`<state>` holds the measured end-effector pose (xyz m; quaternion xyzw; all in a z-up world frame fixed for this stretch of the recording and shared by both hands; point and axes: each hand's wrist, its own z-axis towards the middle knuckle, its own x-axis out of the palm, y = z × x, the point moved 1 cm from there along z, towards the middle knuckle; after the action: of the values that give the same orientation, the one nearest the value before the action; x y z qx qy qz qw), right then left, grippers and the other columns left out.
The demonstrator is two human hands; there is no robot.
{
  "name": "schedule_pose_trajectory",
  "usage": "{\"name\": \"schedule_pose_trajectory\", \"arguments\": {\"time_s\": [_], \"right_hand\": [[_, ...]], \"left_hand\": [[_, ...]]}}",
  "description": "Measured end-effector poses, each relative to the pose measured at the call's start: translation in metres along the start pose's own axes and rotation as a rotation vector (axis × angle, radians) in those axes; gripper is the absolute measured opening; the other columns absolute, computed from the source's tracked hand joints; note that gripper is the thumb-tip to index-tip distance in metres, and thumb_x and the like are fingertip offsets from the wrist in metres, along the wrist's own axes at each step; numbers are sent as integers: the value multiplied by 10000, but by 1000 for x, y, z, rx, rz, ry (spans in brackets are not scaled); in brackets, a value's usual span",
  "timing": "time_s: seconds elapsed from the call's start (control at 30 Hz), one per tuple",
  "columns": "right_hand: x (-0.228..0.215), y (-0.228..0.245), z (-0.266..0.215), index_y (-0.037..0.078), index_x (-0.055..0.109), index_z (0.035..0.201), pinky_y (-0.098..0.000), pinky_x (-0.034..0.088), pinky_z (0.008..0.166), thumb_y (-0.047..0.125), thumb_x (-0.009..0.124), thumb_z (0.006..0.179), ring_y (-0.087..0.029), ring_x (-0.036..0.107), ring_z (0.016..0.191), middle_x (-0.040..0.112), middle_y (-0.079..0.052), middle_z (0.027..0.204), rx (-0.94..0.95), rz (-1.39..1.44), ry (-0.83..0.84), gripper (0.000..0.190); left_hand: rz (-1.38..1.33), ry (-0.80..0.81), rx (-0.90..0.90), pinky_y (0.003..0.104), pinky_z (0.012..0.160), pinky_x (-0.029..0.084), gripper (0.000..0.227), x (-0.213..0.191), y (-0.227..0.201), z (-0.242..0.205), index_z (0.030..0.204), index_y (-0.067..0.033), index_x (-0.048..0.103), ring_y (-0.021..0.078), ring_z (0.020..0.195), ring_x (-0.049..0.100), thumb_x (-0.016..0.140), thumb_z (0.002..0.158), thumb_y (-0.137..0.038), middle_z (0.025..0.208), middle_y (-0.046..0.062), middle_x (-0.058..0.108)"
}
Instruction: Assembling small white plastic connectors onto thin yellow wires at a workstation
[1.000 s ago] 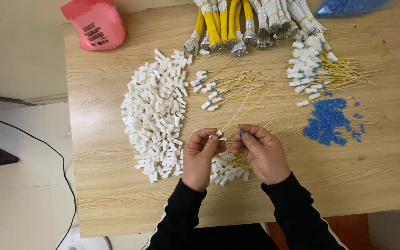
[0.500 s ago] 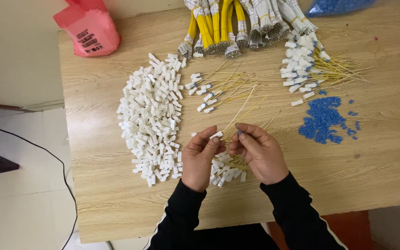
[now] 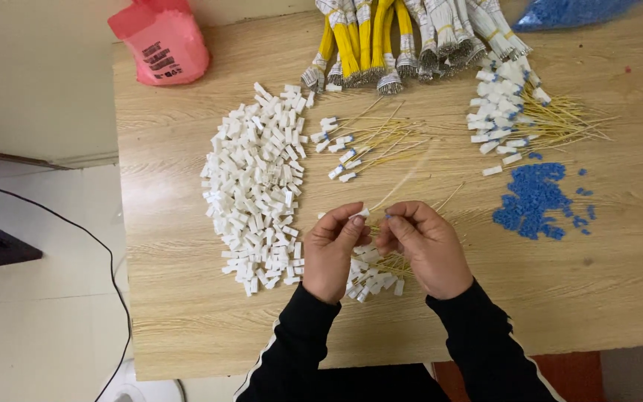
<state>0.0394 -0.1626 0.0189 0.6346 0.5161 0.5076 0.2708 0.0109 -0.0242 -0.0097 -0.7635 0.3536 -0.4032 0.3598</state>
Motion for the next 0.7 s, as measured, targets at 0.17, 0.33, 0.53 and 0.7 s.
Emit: {"name": "schedule_pose_trajectory", "arguments": {"time_s": [0.17, 0.33, 0.53, 0.7], "right_hand": [[8, 11, 1, -29, 598, 1003, -313, 612, 602, 25, 595, 926, -183, 680, 667, 662, -155, 774, -93, -82, 9, 94], [7, 16, 2, -30, 539, 1092, -351, 604, 653, -24, 619, 893, -208, 683, 715, 673, -182, 823, -147, -176, -2, 215], [10, 19, 3, -75, 643, 1027, -332, 596, 638, -28, 632, 895, -166, 645, 687, 683, -167, 770, -189, -290, -35, 141], [15, 21, 6, -49, 636, 987, -285, 560, 440, -17, 588, 921, -168, 611, 601, 608, -150, 774, -215, -228, -23, 88]], "left_hand": [[-39, 23, -16, 308, 661, 628, 242, 12, -17, -8, 1169, 15, 647, 184, 732, 692, 569, 954, -65, 861, 134, 676], [-160, 19, -86, 266, 536, 597, 240, 15, -26, -11, 1146, -5, 627, 167, 609, 649, 516, 997, -157, 736, 113, 611], [-239, 110, -146, 261, 554, 598, 287, 18, -23, -14, 1186, 14, 600, 151, 630, 640, 527, 990, -183, 763, 104, 600], [-326, 142, -144, 280, 573, 605, 287, 20, -12, -15, 1207, 27, 580, 175, 661, 658, 571, 961, -121, 791, 122, 611]]}}
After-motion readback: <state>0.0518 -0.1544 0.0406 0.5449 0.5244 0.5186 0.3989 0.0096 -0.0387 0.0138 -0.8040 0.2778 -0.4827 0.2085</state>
